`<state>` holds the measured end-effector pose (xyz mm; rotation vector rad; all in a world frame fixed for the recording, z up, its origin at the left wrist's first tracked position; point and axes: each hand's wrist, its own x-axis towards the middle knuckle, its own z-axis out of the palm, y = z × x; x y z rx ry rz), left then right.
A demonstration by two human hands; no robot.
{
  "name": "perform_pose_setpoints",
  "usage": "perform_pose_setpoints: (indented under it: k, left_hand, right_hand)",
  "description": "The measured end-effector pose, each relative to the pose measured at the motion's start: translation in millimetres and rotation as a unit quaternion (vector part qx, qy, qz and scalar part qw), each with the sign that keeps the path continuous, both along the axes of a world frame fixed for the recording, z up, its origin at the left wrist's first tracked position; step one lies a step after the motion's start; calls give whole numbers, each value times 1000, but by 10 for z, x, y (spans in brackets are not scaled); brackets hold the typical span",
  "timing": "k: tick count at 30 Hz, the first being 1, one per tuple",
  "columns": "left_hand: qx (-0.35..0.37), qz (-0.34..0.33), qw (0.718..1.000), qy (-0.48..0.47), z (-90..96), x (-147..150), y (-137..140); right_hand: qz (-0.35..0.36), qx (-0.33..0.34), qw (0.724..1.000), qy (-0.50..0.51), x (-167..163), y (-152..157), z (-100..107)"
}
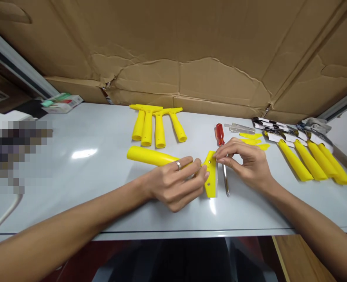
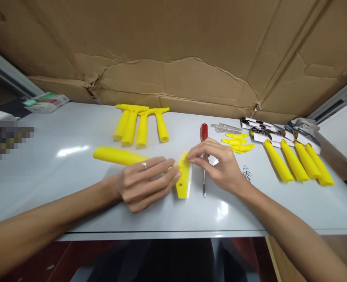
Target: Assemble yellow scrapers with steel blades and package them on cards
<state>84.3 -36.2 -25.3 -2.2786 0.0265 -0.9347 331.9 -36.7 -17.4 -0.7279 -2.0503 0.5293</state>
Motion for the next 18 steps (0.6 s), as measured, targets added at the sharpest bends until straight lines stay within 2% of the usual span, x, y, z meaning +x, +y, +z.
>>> perform_pose_setpoints:
  k: [7, 13, 18]
  left_hand:
    - [6, -1, 1000, -25, -3, 11, -14]
    - [-1, -2, 1000, -16, 41, -6, -36]
    - [2, 7, 1000, -19, 72, -6, -57]
  right_hand:
    - [-49, 69, 996, -26, -123, -33, -38]
    - [-56, 113, 992, -27, -154, -39, -83]
    - [-66, 181, 980, -46, -200, -71, -99]
